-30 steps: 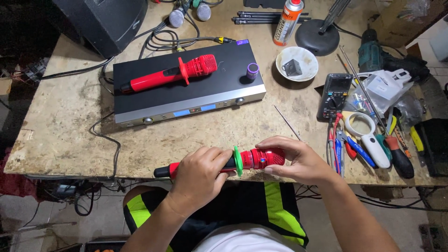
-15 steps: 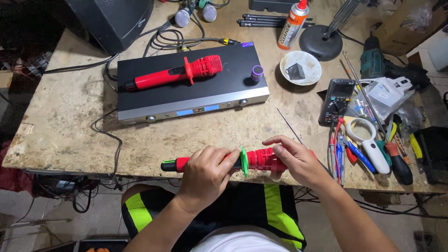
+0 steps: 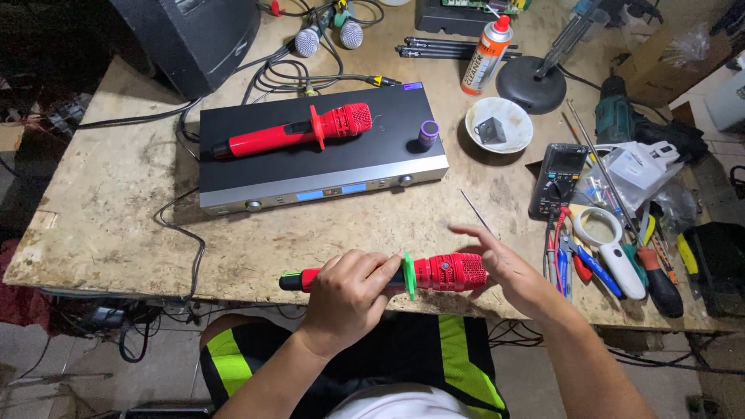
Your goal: Final system verification of a wireless microphone, including battery installation and receiver testing
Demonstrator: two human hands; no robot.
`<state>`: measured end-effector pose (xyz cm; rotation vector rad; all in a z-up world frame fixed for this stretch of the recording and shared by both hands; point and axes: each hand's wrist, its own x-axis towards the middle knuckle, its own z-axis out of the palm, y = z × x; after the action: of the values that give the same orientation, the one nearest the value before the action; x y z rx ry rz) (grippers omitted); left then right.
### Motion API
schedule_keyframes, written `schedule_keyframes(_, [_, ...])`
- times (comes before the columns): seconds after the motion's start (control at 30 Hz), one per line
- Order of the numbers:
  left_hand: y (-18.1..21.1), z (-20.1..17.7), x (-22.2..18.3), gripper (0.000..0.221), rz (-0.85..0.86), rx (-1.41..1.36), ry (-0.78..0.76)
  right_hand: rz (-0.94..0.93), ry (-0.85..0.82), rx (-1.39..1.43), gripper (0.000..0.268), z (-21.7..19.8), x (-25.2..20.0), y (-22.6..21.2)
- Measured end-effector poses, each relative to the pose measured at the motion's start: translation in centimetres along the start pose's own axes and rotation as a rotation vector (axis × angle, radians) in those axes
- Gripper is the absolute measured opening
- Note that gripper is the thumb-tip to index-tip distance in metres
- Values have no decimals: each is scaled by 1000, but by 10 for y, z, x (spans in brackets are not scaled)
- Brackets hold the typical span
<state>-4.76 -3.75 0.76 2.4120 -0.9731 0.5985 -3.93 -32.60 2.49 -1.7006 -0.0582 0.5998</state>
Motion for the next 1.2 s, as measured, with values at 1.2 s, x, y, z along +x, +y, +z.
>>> schedule_keyframes(1.2, [-35,37,-21,50,-19,-19,88,104,168,56,47,-11,16,44])
